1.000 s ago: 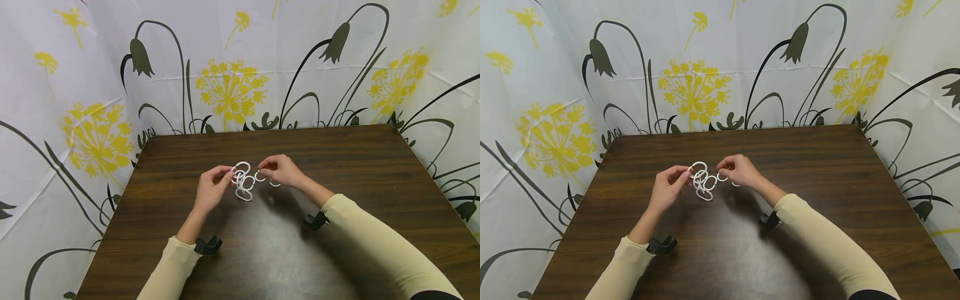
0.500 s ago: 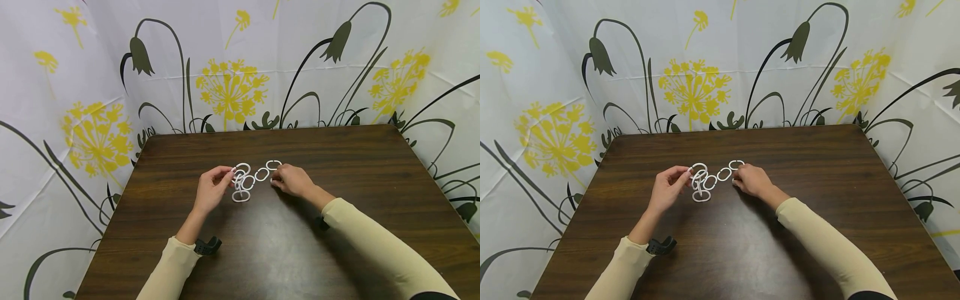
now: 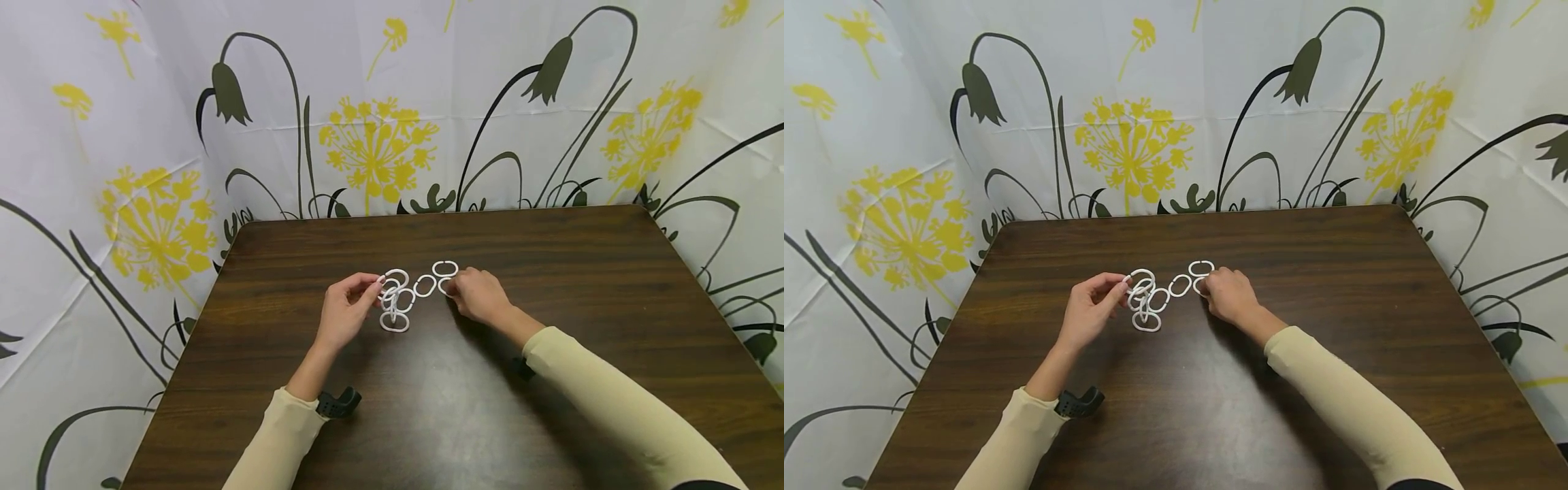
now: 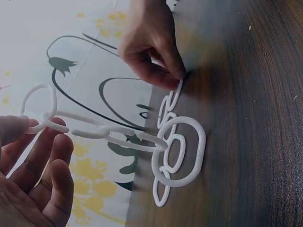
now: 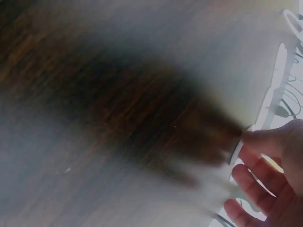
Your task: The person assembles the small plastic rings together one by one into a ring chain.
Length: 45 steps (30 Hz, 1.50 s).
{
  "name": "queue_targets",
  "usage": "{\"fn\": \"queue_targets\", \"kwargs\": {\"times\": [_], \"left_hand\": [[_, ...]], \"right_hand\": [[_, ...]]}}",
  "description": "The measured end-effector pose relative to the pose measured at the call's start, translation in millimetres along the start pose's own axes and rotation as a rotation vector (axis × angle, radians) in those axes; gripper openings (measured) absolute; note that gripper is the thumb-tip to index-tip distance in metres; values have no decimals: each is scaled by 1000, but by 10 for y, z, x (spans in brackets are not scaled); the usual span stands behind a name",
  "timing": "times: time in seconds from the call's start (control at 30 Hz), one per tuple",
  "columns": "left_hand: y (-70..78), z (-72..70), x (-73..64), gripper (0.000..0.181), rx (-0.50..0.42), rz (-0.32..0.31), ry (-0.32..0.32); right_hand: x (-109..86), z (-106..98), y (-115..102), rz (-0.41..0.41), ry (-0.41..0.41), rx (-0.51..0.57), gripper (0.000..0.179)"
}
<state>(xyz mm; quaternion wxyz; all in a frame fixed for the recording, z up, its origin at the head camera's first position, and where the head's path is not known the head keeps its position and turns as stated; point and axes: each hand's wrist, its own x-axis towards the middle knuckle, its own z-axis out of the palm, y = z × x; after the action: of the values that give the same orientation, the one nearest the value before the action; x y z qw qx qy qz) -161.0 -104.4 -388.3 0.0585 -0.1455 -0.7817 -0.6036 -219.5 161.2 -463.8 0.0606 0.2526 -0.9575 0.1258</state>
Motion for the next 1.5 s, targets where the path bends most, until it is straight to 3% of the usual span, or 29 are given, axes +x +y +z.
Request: {"fn": "queue_targets", "kwargs": {"times": [0.17, 0.43, 0.7, 0.9, 1.27, 1.5], "left_hand": [[-12, -6, -5, 17, -2, -3, -11], [-10, -18, -10, 17, 4, -7, -8], [5, -25, -14, 16, 7, 4, -3], [20, -32, -14, 15, 13, 7, 1], [15, -30, -17, 14, 10, 29, 2], [13, -42, -18, 14, 19, 40, -1]], "right_hand": [[-14, 4, -7, 8, -20, 4, 3], [-22, 19, -17, 50, -16, -14, 5], [-19, -13, -36, 124, -79, 27, 6], [29, -172, -88, 137, -68, 240, 11], [169, -623, -353, 161, 159, 588, 17], [230, -821, -503, 119, 238, 779, 16]]}}
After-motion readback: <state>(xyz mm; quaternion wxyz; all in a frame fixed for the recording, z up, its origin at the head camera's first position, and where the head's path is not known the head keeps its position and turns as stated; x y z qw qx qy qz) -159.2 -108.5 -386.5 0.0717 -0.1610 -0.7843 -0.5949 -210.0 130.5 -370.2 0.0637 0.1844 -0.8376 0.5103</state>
